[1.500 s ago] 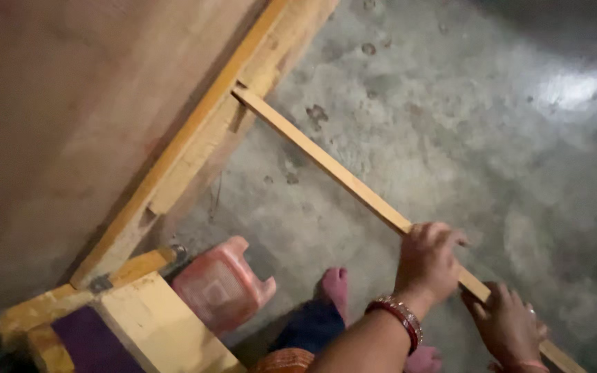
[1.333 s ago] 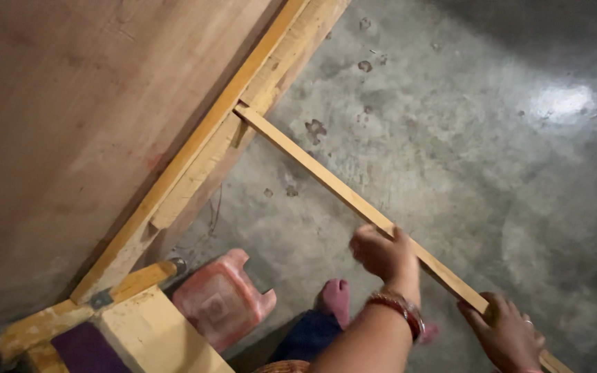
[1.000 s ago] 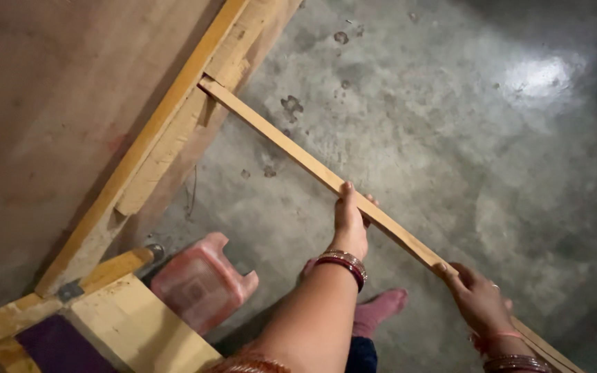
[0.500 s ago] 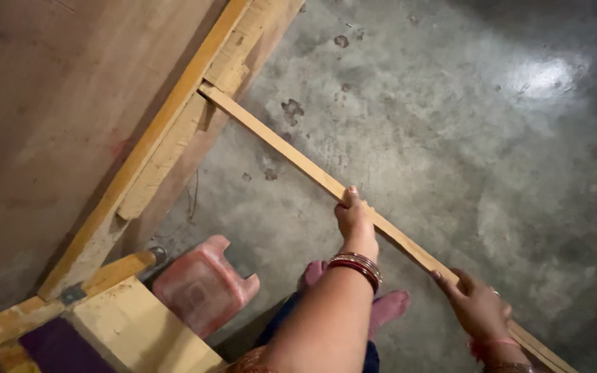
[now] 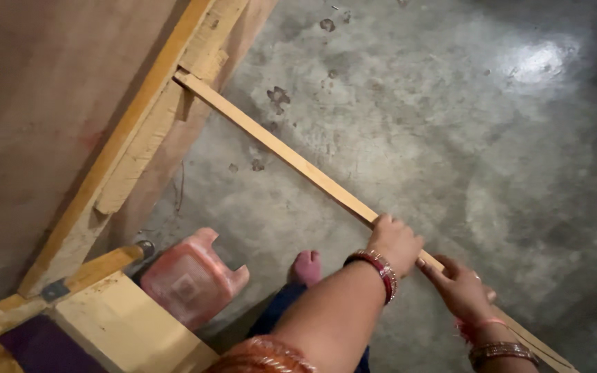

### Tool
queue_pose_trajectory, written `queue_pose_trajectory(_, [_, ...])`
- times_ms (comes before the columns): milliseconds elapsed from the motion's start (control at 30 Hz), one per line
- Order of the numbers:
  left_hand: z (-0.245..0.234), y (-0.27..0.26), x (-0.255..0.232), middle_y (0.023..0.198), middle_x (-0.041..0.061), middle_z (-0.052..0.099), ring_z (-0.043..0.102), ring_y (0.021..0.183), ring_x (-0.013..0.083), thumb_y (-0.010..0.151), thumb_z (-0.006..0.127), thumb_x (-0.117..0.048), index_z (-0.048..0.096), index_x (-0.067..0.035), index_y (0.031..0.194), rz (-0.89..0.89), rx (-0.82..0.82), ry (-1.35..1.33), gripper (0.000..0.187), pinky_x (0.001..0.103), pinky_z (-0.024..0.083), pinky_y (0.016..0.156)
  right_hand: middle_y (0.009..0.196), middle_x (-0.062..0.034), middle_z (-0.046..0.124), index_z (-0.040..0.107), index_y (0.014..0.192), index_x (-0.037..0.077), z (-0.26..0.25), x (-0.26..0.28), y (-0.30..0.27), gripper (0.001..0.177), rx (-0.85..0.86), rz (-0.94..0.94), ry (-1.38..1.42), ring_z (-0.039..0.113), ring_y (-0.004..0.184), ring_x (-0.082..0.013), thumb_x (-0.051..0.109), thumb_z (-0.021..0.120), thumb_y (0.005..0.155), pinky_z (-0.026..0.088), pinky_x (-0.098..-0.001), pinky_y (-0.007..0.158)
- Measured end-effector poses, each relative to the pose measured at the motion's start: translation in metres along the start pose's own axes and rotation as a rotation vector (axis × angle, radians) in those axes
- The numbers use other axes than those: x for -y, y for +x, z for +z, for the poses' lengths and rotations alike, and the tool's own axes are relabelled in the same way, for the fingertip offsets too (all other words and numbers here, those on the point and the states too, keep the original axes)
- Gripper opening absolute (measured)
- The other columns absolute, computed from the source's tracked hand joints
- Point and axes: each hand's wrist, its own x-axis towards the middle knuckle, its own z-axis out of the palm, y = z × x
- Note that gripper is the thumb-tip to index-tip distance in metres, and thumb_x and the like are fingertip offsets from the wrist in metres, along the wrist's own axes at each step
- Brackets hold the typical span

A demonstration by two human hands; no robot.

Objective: The person inserts a thin wooden slat into a slot on the underside of a wooden bed frame, then lifts and positions a large plywood board onto the frame. The person repeatedly adjusts the slat and board by hand.

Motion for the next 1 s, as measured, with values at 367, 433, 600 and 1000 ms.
queue_pose_trajectory(367, [0.017, 0.019, 0.004, 0.114, 0.0, 0.077, 0.07, 0.112, 0.022, 0.094, 0.066, -0.026, 0.076, -0.024, 0.111, 0.044, 0.088, 0.125, 0.02, 0.05, 0.044, 0.098, 0.104, 0.0018, 0.079, 0.076, 0.124, 0.028, 0.007, 0.019, -0.031, 0.063, -0.153, -0.047, -0.097, 0.064, 0.115, -0.0217, 0.074, 0.061, 0.083, 0.033, -0.0508, 0.105])
queue_pose_trajectory(433, [0.016, 0.018, 0.004, 0.11, 0.0, 0.076, 0.07, 0.11, 0.022, 0.092, 0.067, -0.026, 0.075, -0.024, 0.109, 0.063, 0.02, 0.133, 0.019, 0.05, 0.043, 0.098, 0.107, 0.0029, 0.077, 0.075, 0.125, 0.029, 0.002, 0.022, -0.028, 0.063, -0.17, -0.042, -0.109, 0.062, 0.115, -0.0208, 0.074, 0.061, 0.083, 0.032, -0.0509, 0.105])
queue_pose_trajectory(600, [0.022, 0.007, 0.006, 0.1, 0.003, 0.073, 0.069, 0.1, 0.0241, 0.09, 0.067, -0.025, 0.07, -0.02, 0.103, 0.093, -0.169, 0.196, 0.014, 0.049, 0.042, 0.093, 0.113, 0.0053, 0.072, 0.072, 0.122, 0.029, 0.014, 0.021, -0.039, 0.062, -0.349, -0.135, -0.143, 0.06, 0.118, -0.0184, 0.075, 0.059, 0.082, 0.029, -0.0502, 0.107])
queue_pose_trajectory(1000, [0.002, -0.015, 0.0, 0.097, 0.005, 0.071, 0.067, 0.099, 0.026, 0.087, 0.071, -0.027, 0.069, -0.016, 0.101, 0.118, -0.328, 0.251, 0.017, 0.048, 0.042, 0.093, 0.112, -0.0004, 0.07, 0.07, 0.119, 0.023, -0.004, 0.025, -0.042, 0.057, -0.357, -0.244, -0.222, 0.061, 0.113, -0.0258, 0.066, 0.065, 0.082, 0.04, -0.0497, 0.096])
